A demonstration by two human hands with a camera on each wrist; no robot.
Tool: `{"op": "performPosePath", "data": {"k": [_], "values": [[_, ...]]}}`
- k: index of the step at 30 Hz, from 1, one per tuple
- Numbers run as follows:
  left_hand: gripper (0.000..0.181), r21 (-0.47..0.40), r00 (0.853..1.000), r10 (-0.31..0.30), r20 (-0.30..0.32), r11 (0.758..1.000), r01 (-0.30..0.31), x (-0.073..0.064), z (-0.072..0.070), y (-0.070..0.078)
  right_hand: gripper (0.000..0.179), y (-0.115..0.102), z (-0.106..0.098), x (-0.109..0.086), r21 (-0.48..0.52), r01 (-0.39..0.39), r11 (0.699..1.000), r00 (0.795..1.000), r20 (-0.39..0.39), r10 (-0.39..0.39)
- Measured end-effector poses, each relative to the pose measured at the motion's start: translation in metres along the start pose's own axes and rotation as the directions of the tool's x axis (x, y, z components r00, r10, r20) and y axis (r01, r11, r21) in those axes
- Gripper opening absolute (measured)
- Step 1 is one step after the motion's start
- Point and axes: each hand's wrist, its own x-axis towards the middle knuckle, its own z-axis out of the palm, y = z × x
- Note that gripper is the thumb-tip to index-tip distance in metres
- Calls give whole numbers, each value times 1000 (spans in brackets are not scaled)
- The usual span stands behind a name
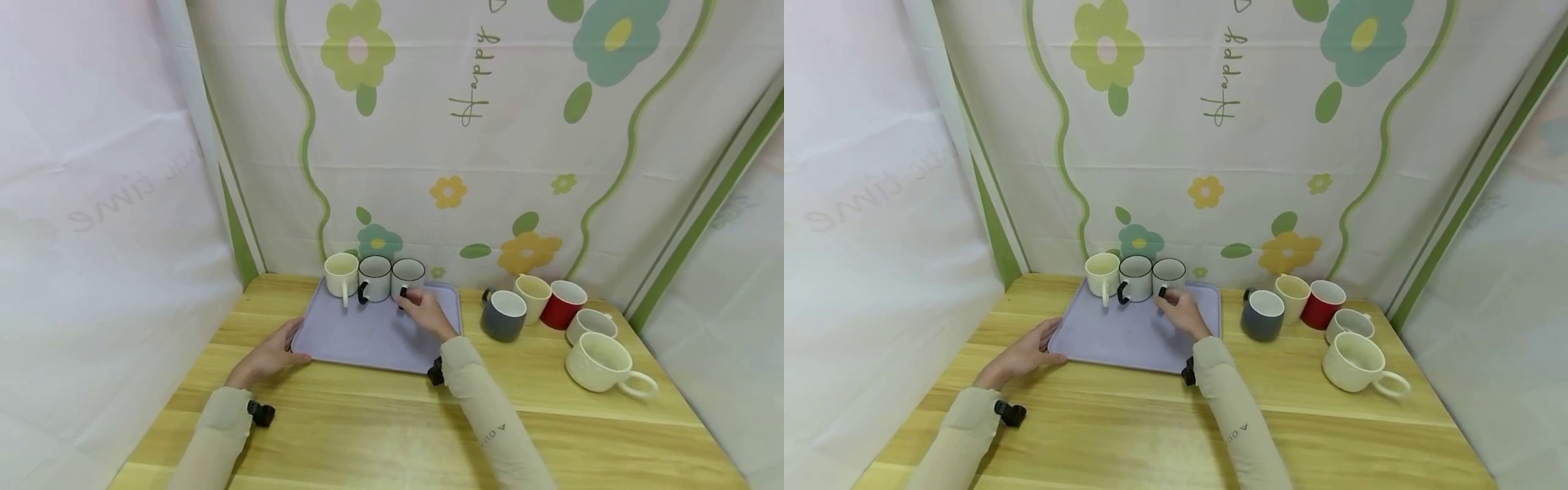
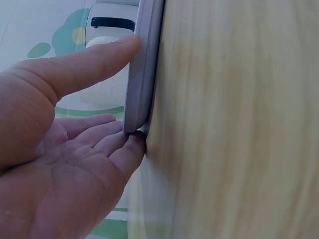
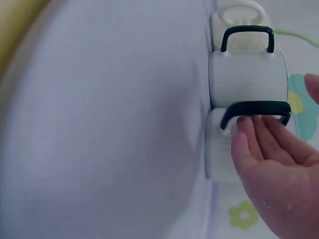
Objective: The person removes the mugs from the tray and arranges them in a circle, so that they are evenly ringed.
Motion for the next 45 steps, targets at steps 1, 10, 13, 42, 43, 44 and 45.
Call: {"op": "performPosePath", "data": {"k": [1,10,13,42,43,44,45], "values": [[99,2,1000,0,2,1000,0,0,0,0,32,1,2,0,24,-21,999,1000,-2,21],[98,-8,1000,-3,1,1000,3,-1,2,-3,45,3,11,-5,87,-134,987,986,-92,142],[99,-3,1000,-5,1,1000,5,-2,2,-3,45,1,8,-11,108,-154,982,980,-108,166],[98,2,1000,4,-4,1000,-4,-2,-1,2,32,-25,-155,-177,198,-262,945,964,91,248],[98,-1,1000,5,-3,1000,-5,-2,-1,2,32,-25,-163,-184,191,-264,946,964,86,251],[98,-4,1000,5,-3,1000,-5,-2,-1,2,33,-25,-170,-191,180,-267,947,963,76,257],[98,-8,1000,5,-2,1000,-5,-2,-1,1,33,-24,-178,-198,164,-261,951,965,70,252]]}}
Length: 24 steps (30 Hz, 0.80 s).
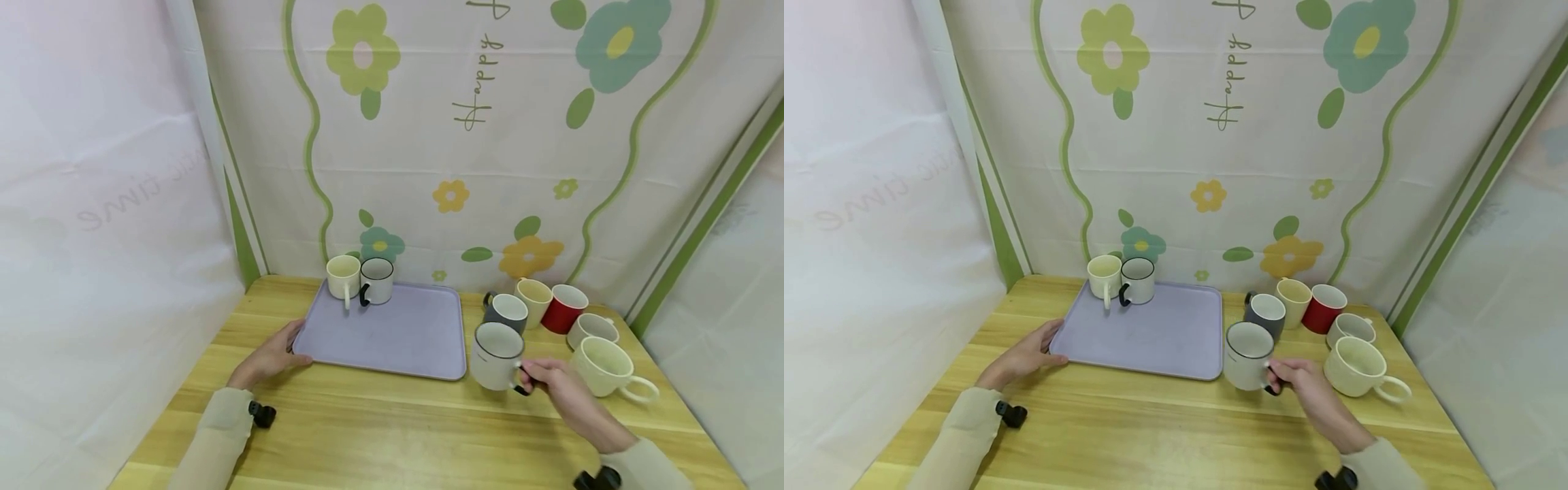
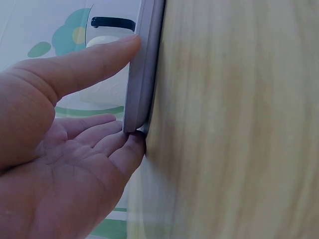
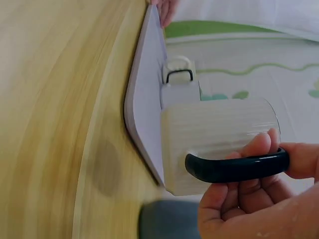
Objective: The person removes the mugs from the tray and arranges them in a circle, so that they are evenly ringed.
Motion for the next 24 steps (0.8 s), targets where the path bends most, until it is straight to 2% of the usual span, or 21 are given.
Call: {"op": "performPosePath", "data": {"k": [4,11,16,20,24], "values": [[98,-4,1000,1,-2,1000,-1,-1,0,-1,35,10,-29,-25,-68,13,998,999,-36,-16],[98,5,1000,2,-6,1000,-1,-1,-1,-3,40,42,-73,-59,-187,-33,982,984,-177,-1],[98,11,1000,2,-7,1000,-2,-1,0,-1,31,73,-91,-75,-17,78,997,965,-249,-79],[98,8,1000,-1,-4,1000,1,-2,0,1,31,90,-96,-82,129,168,977,952,-278,-127],[98,5,1000,-11,-2,1000,11,-1,1,1,34,99,-98,-82,191,178,965,947,-301,-115]]}}
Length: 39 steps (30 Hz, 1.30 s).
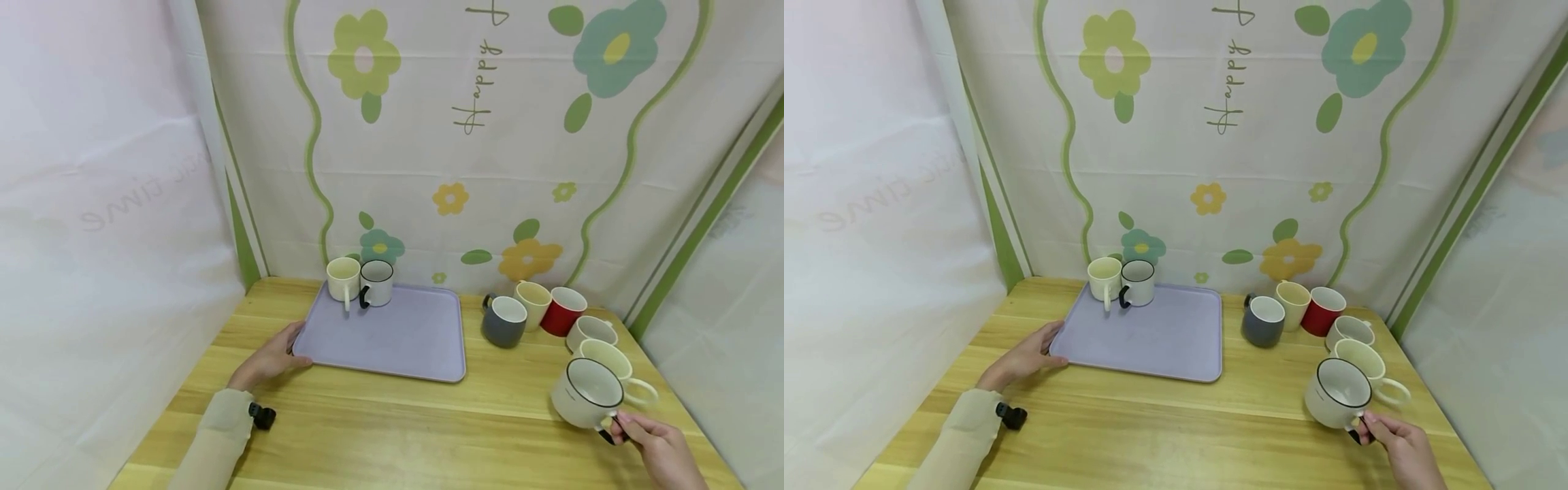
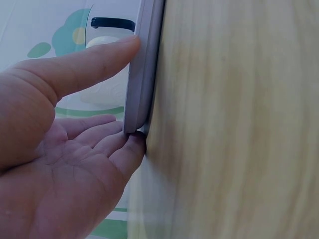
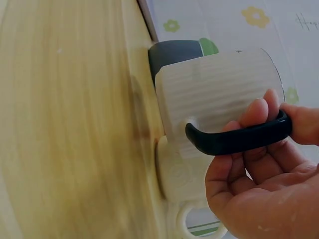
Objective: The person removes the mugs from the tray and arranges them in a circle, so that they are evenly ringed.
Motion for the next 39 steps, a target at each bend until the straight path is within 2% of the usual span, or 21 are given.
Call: {"op": "performPosePath", "data": {"k": [3,12,19,22,25,26,28,31,33,34,36,39], "values": [[98,-3,1000,-13,-1,1000,13,1,0,-1,34,3,-1,1,-12,-34,999,999,-13,34],[98,-4,1000,-8,-2,1000,8,4,0,-4,31,7,-3,6,-170,-155,973,987,-68,145],[97,-25,1000,18,6,1000,-18,4,0,-4,34,4,-7,14,-219,-259,941,966,-79,248],[98,-17,1000,18,4,1000,-18,3,0,-4,35,2,-8,16,-237,-276,931,961,-79,264],[98,-12,1000,16,2,1000,-16,3,0,-3,40,1,-9,18,-312,-283,907,959,-73,274],[98,-12,1000,16,1,1000,-16,3,0,-3,42,0,-10,19,-347,-283,894,959,-75,275],[98,-7,1000,18,2,1000,-18,3,0,-3,50,-3,-13,20,-474,-275,837,958,-63,279],[98,2,1000,19,-2,1000,-19,3,0,-3,61,-10,-21,19,-676,-219,703,966,-51,252],[99,11,1000,20,-6,1000,-20,3,0,-3,62,-16,-28,19,-770,-156,619,981,-46,190],[98,9,1000,17,-8,1000,-17,3,0,-3,58,-18,-31,19,-798,-116,591,989,-42,139],[99,14,1000,18,-9,1000,-17,3,0,-2,48,-23,-34,19,-834,-43,550,999,-44,11],[99,13,1000,16,-9,1000,-16,2,0,-2,37,-33,-29,20,-856,43,516,990,-33,-137]]}}
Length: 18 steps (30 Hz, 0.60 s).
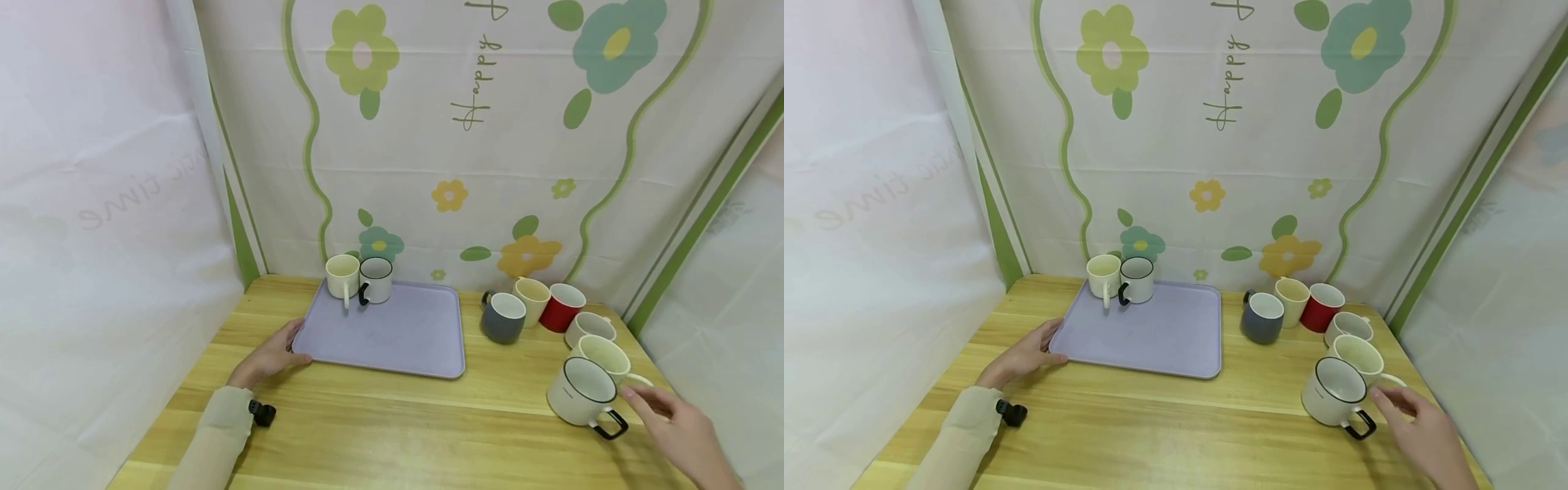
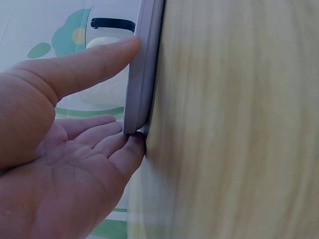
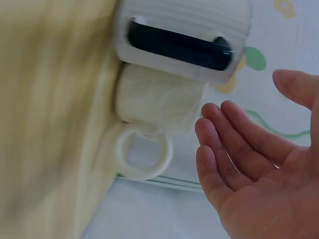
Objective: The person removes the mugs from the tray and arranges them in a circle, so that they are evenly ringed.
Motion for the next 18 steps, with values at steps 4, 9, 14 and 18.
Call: {"op": "performPosePath", "data": {"k": [4,9,14,18], "values": [[98,5,1000,1,0,1000,-1,0,0,-1,45,-28,-4,8,-18,43,999,999,7,-43],[98,-4,1000,4,3,1000,-4,1,0,-2,48,-70,7,24,6,141,990,989,52,-141],[98,-11,1000,7,6,1000,-7,2,0,-2,44,-118,38,43,64,300,952,952,40,-303],[99,-9,1000,5,5,1000,-5,2,0,-2,44,-155,72,63,124,390,913,916,51,-398]]}}
